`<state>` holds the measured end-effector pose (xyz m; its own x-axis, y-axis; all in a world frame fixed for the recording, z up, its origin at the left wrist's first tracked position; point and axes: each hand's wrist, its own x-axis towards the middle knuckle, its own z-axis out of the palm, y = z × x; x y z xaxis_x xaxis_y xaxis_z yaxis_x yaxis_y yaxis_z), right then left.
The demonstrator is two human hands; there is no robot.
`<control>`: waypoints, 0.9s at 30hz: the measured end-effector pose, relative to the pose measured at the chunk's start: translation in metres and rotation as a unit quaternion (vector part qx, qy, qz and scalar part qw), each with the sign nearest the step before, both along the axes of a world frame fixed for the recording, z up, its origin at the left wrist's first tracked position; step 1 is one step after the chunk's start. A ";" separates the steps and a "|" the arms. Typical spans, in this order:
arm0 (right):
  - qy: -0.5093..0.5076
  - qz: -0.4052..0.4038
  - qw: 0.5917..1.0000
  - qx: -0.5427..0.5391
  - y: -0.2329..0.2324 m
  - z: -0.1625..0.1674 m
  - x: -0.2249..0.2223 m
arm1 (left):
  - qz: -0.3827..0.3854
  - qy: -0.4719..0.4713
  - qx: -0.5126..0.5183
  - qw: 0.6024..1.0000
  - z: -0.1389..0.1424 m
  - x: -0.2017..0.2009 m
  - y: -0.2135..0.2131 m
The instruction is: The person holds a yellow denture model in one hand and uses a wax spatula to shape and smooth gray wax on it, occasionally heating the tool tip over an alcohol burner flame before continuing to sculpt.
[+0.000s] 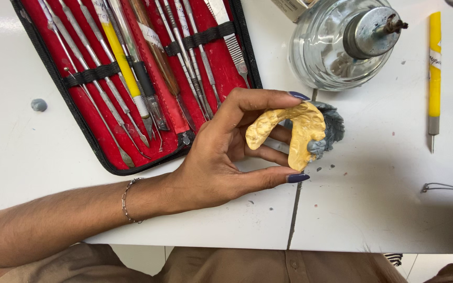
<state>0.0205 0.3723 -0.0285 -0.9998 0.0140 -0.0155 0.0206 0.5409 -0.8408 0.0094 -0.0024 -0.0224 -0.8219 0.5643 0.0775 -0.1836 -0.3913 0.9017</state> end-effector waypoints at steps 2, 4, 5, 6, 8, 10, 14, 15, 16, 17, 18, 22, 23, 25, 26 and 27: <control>-0.002 -0.012 1.000 0.009 0.008 -0.005 0.004 | 0.000 0.004 -0.001 1.000 -0.001 0.000 0.000; -0.001 -0.017 1.000 0.015 0.012 -0.009 0.005 | 0.002 0.010 -0.004 1.000 -0.001 0.000 0.001; -0.003 -0.019 1.000 0.015 0.013 -0.010 0.005 | 0.003 0.011 -0.004 1.000 -0.001 0.000 0.001; -0.002 -0.020 1.000 0.017 0.014 -0.011 0.005 | 0.003 0.007 -0.001 1.000 -0.001 0.000 0.001; -0.002 -0.020 1.000 0.020 0.015 -0.012 0.004 | 0.002 0.000 0.008 1.000 -0.002 -0.001 0.002; -0.002 -0.016 1.000 0.020 0.015 -0.012 0.005 | 0.000 -0.009 0.016 1.000 -0.001 -0.001 0.002; -0.001 -0.005 1.000 0.017 0.008 -0.003 0.006 | -0.003 -0.020 0.020 1.000 0.000 -0.002 0.001; 0.001 0.000 1.000 0.013 0.003 0.001 0.005 | -0.004 -0.018 0.016 1.000 0.001 -0.003 0.001; 0.002 0.008 1.000 0.010 -0.001 0.006 0.004 | -0.004 -0.018 0.017 1.000 0.002 -0.004 0.001; 0.005 0.015 1.000 0.006 -0.007 0.012 0.003 | -0.005 -0.018 0.017 1.000 0.004 -0.005 0.002; 0.008 0.028 1.000 0.000 -0.014 0.018 0.002 | -0.006 -0.020 0.022 1.000 0.005 -0.007 0.002; -0.002 0.134 0.991 -0.025 -0.043 0.050 0.000 | -0.005 -0.064 0.004 0.998 0.014 -0.012 0.004; -0.011 0.177 0.984 -0.031 -0.049 0.058 0.002 | -0.018 -0.078 0.011 0.997 0.016 -0.012 0.003; -0.026 0.245 0.968 -0.038 -0.061 0.066 0.003 | -0.044 -0.106 0.025 0.993 0.018 -0.013 0.000; -0.031 0.268 0.962 -0.042 -0.065 0.069 0.004 | -0.055 -0.098 0.035 0.993 0.018 -0.014 0.000; -0.030 0.282 0.958 -0.048 -0.068 0.071 0.004 | -0.066 -0.090 0.045 0.993 0.017 -0.015 -0.001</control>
